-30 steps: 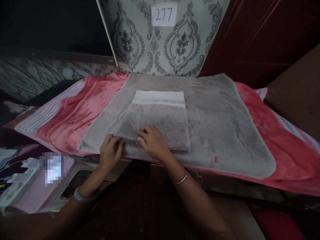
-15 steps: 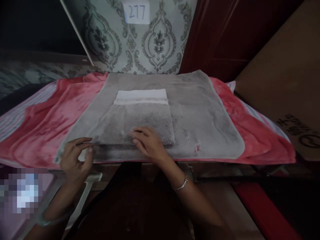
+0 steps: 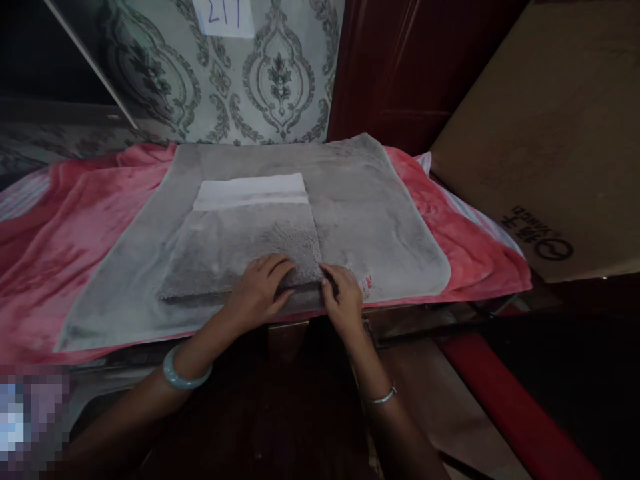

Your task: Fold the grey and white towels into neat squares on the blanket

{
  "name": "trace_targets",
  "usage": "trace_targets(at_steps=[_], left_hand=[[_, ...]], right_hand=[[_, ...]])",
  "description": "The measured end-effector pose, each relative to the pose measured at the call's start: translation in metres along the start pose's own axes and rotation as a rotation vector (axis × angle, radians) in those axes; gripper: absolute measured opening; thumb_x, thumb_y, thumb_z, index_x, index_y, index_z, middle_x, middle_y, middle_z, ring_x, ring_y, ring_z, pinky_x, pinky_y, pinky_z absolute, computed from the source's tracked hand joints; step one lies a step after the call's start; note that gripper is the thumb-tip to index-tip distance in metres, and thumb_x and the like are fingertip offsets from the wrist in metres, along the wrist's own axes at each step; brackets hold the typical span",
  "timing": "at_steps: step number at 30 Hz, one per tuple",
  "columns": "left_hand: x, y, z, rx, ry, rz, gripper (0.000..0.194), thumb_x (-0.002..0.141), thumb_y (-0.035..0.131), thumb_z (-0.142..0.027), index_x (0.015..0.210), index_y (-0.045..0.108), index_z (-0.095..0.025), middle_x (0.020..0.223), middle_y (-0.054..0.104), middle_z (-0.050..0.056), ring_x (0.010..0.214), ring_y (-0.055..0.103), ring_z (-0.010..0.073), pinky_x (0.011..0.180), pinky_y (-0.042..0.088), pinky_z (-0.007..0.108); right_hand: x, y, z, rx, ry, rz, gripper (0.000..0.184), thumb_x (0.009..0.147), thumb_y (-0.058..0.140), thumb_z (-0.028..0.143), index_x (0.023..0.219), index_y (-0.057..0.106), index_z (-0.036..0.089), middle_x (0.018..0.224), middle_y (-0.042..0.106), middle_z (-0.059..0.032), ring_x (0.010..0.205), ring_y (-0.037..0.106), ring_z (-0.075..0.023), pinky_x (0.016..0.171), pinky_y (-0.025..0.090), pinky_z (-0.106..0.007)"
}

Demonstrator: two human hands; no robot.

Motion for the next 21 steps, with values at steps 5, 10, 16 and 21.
trace_targets(at_steps=[5, 10, 16, 21], left_hand=[[0.013, 0.013, 0.004, 0.111, -0.062, 0.123, 0.016, 0.091, 0.054, -0.016, 0.103, 0.065, -0.015, 0.105, 0.067, 0.013, 0.096, 0.061, 0.0273, 0.085, 0.053, 0.043], [0.022, 0.011, 0.015, 0.011, -0.097, 0.144, 0.016, 0.094, 0.052, -0.018, 0.09, 0.068, -0.018, 0.092, 0.066, 0.009, 0.092, 0.061, 0.0253, 0.082, 0.053, 0.041], [0.019, 0.011, 0.016, 0.025, -0.157, 0.053, 0.014, 0.093, 0.052, -0.017, 0.092, 0.065, -0.019, 0.093, 0.068, 0.009, 0.091, 0.064, 0.0255, 0.08, 0.054, 0.04], [0.008, 0.011, 0.016, 0.007, -0.125, -0.089, 0.024, 0.093, 0.044, -0.009, 0.105, 0.062, -0.02, 0.1, 0.071, 0.008, 0.089, 0.066, 0.022, 0.081, 0.055, 0.037]], right_hand=[[0.0, 0.002, 0.001, -0.004, -0.005, -0.017, 0.031, 0.1, 0.047, 0.034, 0.12, 0.068, 0.023, 0.109, 0.072, -0.0092, 0.103, 0.064, -0.026, 0.09, 0.05, -0.044], [-0.001, 0.004, 0.001, -0.039, -0.014, 0.01, 0.033, 0.099, 0.05, 0.038, 0.123, 0.066, 0.024, 0.11, 0.071, -0.0092, 0.104, 0.063, -0.027, 0.09, 0.05, -0.045], [-0.002, 0.005, 0.002, -0.078, -0.01, -0.024, 0.033, 0.101, 0.044, 0.037, 0.122, 0.067, 0.024, 0.109, 0.071, -0.009, 0.103, 0.064, -0.0267, 0.089, 0.05, -0.044], [0.0, 0.005, 0.006, -0.093, -0.01, -0.018, 0.034, 0.101, 0.046, 0.041, 0.121, 0.067, 0.024, 0.107, 0.071, -0.0094, 0.1, 0.063, -0.0273, 0.088, 0.05, -0.045]])
Point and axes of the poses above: each hand's wrist, its own x-axis towards the middle knuckle, its own y-axis out of the palm, z = x × y, the point moved 6 cm from there along x, towards the middle knuckle
